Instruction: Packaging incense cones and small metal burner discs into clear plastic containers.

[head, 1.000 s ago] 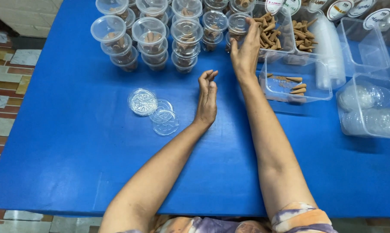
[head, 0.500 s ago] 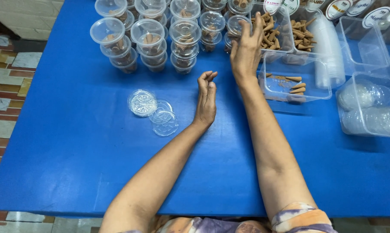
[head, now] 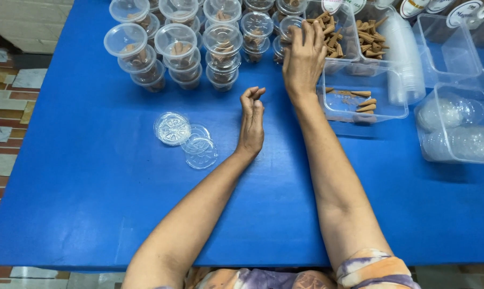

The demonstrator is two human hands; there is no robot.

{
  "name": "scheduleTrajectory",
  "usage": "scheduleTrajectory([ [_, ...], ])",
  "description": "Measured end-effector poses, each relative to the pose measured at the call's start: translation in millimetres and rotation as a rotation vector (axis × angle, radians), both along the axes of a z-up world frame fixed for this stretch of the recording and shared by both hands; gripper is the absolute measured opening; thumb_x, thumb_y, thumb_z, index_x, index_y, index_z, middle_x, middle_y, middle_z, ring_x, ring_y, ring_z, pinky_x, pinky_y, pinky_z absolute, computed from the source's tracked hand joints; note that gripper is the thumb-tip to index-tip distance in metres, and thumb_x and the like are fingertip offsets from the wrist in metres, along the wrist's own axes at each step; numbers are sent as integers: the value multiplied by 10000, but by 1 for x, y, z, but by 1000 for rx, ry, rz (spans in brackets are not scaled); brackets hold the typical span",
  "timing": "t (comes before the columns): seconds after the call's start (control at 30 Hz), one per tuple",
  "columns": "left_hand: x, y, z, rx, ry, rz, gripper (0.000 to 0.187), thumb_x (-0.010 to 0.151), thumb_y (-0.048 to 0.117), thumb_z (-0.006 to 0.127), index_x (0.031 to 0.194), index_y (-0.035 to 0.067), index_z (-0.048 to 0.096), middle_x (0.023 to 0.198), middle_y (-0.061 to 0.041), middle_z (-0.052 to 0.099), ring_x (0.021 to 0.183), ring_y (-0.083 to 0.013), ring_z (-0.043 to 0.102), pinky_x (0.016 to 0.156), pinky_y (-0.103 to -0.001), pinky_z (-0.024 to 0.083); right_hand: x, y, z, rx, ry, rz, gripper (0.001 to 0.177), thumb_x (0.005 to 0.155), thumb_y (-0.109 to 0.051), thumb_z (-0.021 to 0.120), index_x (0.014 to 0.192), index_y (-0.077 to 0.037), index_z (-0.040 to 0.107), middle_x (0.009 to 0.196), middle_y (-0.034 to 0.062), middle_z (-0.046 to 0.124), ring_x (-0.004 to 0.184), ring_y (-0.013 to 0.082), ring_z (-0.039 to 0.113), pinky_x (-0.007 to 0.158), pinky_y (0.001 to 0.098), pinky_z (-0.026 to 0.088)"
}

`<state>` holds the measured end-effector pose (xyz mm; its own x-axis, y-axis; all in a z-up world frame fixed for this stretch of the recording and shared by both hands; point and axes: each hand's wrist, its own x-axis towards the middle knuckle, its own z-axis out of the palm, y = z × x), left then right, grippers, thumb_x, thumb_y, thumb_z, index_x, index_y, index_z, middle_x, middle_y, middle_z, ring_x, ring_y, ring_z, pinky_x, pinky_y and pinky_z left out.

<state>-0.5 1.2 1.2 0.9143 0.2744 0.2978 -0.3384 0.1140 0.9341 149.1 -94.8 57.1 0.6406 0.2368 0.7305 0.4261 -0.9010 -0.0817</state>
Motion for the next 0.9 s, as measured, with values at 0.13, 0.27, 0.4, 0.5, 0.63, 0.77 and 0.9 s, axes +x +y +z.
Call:
scheduleTrajectory([
  [0.13,4,1,-6,10,5,-4,535,1065,502,312,1430,111,326,1488,-165,467,1393,-248,462,1067,-389,427,-11,3,8,18,-13,4,510,941,-75,809,1383,-118,557,1504,131,479,1442,330,353,1076,556,473],
  [0.27,14,1,-23,111,-17,40,356,1035,196,487,1367,86,417,1387,-119,543,1294,-225,530,996,-311,481,-36,4,8,-31,-46,115,469,956,-116,756,1384,-134,562,1513,112,471,1429,360,409,1084,528,446],
  [0.4,16,6,-26,223,-82,5,295,981,107,527,1270,62,489,1217,-110,598,1154,-238,579,1035,-335,447,-70,-4,-6,-112,-209,261,252,1001,-31,637,1240,-106,657,1409,118,580,1354,339,517,1001,481,468],
  [0.5,18,10,-32,311,-56,-5,378,917,-68,567,1265,76,532,1161,-194,660,1150,-378,642,939,-490,545,-89,-20,-23,-130,-292,368,210,924,-109,644,1105,-188,712,1246,43,681,1216,264,633,945,401,445],
  [0.63,12,7,-25,399,-45,-60,255,934,-45,586,1147,93,610,996,-159,683,1002,-341,681,876,-466,553,-117,-51,-35,-178,-162,436,166,968,-119,568,1064,-169,695,1083,16,694,981,213,695,815,357,493],
  [0.77,6,9,-19,685,-50,-88,175,896,33,684,1004,155,620,910,-70,692,968,-339,641,865,-463,520,-131,-73,-48,-176,-43,499,172,1019,-102,524,1096,-132,675,1178,62,669,912,227,714,725,345,499],
  [0.9,9,12,-23,745,-67,-113,172,903,52,695,1018,166,637,926,-64,702,1005,-327,634,900,-458,509,-132,-74,-35,-163,-100,499,129,1033,-98,545,1059,-118,669,1051,57,674,829,226,695,717,325,493],
])
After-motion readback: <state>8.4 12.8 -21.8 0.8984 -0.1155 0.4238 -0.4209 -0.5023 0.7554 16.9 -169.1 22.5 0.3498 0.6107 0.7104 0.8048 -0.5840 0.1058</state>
